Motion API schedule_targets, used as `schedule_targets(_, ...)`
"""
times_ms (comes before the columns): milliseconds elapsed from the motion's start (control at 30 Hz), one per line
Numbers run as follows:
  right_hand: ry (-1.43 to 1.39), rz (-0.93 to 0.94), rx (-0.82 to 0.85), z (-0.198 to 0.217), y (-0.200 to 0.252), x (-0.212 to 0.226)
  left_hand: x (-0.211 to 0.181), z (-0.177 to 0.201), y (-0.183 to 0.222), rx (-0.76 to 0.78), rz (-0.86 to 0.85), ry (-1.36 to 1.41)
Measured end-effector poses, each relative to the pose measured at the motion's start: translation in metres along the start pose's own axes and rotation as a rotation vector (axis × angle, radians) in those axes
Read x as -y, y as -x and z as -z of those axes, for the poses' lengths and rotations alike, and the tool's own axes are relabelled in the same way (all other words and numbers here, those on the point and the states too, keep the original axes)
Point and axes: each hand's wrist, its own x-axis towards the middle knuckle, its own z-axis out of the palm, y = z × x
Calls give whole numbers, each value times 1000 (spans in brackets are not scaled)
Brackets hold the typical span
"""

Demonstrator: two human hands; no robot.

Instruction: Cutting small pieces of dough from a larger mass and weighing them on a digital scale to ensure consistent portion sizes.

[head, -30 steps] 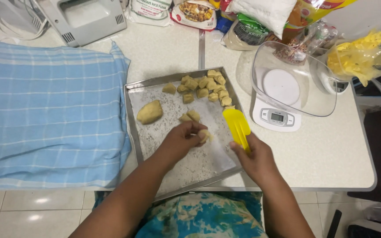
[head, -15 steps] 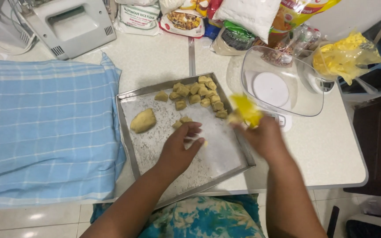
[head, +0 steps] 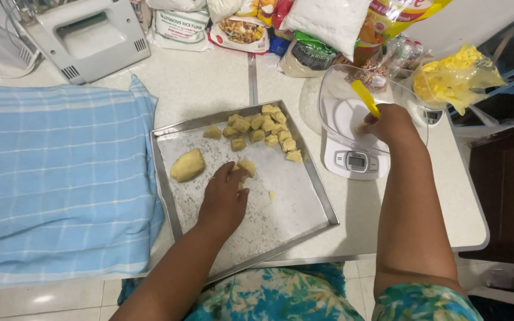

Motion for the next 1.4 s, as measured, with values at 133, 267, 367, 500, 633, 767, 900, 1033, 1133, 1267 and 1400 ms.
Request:
schedule_targets(133, -57, -12, 1, 8, -1, -8, -3, 6, -1, 6, 3, 24)
schedule_targets(267, -85, -91, -74, 31, -6, -15, 12, -8, -7, -61, -43, 75)
schedule_targets(367, -89, -138, -103, 41, -7, -28, 18, -14, -9, -141, -107, 113)
schedule_targets(500, -132, -128, -134, 53, 8, -25, 19, -14, -9, -134, -119, 116)
schedule_targets(633, -158, -126, -130, 52, 10, -30, 23, -18, -11, -143, -117, 113)
schedule_targets(767, -137, -128, -117, 50, 8, -34, 22, -17, -10, -147, -127, 114)
schedule_targets(900, -89, -107, -105, 42, -1, -44, 16, -11, -8, -113, -79, 140)
schedule_targets(1033, -83, -103, -107, 42, 2, -41, 19, -16, -9, -147, -102, 120)
schedule_targets(1133, -115, -121, -93, 47, 8, -30, 19, -14, -8, -164, -140, 105)
schedule_targets(1267, -115, -168, -54, 56, 19, -13, 20, -15, -9, -150, -139, 111)
schedule_targets(1400, -168, -136, 46, 53, 22, -4, 21, -16, -9, -152, -144, 108)
